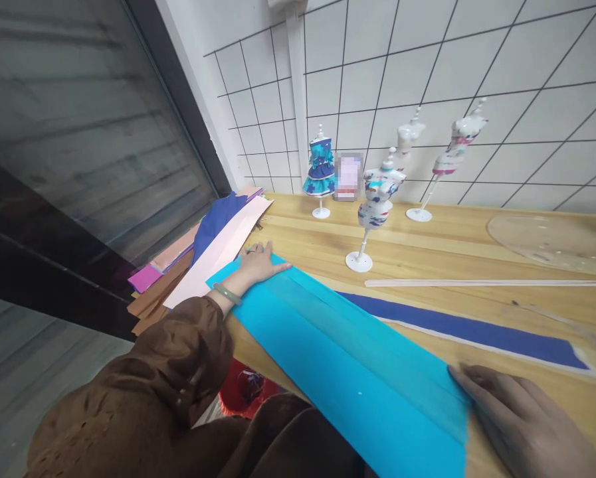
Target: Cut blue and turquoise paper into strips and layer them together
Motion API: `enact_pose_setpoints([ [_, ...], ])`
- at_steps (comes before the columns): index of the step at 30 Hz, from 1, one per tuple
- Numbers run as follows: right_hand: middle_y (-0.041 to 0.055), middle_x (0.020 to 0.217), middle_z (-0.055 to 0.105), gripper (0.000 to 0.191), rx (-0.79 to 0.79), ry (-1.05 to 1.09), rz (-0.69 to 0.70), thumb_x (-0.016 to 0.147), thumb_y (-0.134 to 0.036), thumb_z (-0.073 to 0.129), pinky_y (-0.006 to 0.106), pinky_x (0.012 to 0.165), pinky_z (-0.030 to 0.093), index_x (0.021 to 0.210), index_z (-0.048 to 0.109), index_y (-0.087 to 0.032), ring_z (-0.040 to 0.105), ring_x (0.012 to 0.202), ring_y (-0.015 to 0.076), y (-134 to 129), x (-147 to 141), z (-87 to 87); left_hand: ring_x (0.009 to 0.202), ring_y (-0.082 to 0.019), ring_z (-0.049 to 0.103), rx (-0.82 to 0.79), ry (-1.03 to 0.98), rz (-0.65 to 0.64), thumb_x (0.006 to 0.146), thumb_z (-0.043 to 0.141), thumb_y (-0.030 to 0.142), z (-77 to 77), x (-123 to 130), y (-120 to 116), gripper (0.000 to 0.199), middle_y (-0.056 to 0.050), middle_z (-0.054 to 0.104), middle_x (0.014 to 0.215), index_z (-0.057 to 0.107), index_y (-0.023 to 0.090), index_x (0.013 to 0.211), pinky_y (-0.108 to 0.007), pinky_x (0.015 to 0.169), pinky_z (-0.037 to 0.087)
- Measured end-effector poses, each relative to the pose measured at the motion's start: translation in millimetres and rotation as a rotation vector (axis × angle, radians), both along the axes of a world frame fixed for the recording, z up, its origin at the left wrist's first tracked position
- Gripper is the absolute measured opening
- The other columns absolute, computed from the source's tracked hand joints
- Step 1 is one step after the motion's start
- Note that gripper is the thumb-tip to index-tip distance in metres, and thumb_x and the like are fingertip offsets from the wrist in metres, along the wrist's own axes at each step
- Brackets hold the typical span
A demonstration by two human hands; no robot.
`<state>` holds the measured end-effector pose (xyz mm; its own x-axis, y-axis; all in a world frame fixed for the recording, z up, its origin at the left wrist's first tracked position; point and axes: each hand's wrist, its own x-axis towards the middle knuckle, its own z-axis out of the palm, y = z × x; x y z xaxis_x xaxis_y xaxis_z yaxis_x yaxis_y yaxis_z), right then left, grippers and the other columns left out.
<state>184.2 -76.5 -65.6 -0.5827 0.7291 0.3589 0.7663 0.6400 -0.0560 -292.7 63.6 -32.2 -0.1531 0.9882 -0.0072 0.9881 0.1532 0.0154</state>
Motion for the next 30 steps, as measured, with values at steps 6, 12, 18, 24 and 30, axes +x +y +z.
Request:
enact_pose_setpoints([
  [6, 0.0146, 0.114, 0.060, 0.040, 0.006, -0.019, -0.040, 0.091, -0.024, 0.035, 0.044, 0.082, 0.049, 0.124, 0.056, -0.013, 0.055, 0.101, 0.0295, -3.9, -8.6, 8.6, 0.137, -0.042, 0.013, -0.157, -0.023, 0.121, 0.061, 0.035, 0.086, 2.6, 11.3, 10.0, 0.106, -0.019, 0.023, 0.149, 0.022, 0.022, 0.145, -0.060, 0.104, 0.015],
  [12, 0.0165, 0.111, 0.060, 0.039, -0.006, -0.035, -0.062, 0.093, -0.026, 0.035, 0.044, 0.083, 0.048, 0.121, 0.058, -0.011, 0.054, 0.102, 0.0295, -5.4, -13.3, 11.1, 0.138, -0.041, 0.008, 0.032, 0.036, 0.021, 0.073, 0.048, 0.068, 17.0, 34.0, -1.1, 0.086, -0.018, 0.022, 0.149, 0.030, 0.019, 0.141, -0.057, 0.107, 0.012],
  [18, 0.0158, 0.112, 0.059, 0.038, -0.024, -0.040, -0.079, 0.093, -0.024, 0.035, 0.044, 0.083, 0.048, 0.120, 0.058, -0.011, 0.054, 0.102, 0.0289, -5.1, -15.1, 14.1, 0.121, -0.025, 0.044, 0.127, -0.087, -0.230, 0.085, 0.039, 0.016, 15.3, 64.1, -9.7, 0.046, -0.011, 0.052, 0.124, 0.044, 0.022, 0.130, -0.037, 0.101, 0.034],
  [24, 0.0168, 0.109, 0.061, 0.039, -0.009, -0.004, -0.078, 0.092, -0.022, 0.034, 0.042, 0.081, 0.048, 0.118, 0.060, -0.010, 0.056, 0.100, 0.0288, -6.5, -20.7, 22.1, 0.120, -0.020, 0.046, 0.094, -0.155, -0.218, 0.081, 0.038, 0.012, 5.0, 71.6, -2.7, 0.054, -0.010, 0.051, 0.129, 0.037, 0.015, 0.134, -0.029, 0.102, 0.035],
  [30, 0.0175, 0.110, 0.060, 0.038, 0.015, -0.015, -0.063, 0.092, -0.023, 0.036, 0.044, 0.082, 0.048, 0.118, 0.060, -0.009, 0.055, 0.100, 0.0297, -4.7, -16.4, 15.3, 0.120, -0.030, 0.043, 0.082, -0.160, -0.174, 0.077, 0.050, 0.056, 9.6, 88.0, -15.3, 0.077, -0.013, 0.050, 0.126, 0.028, 0.017, 0.140, -0.038, 0.102, 0.032],
])
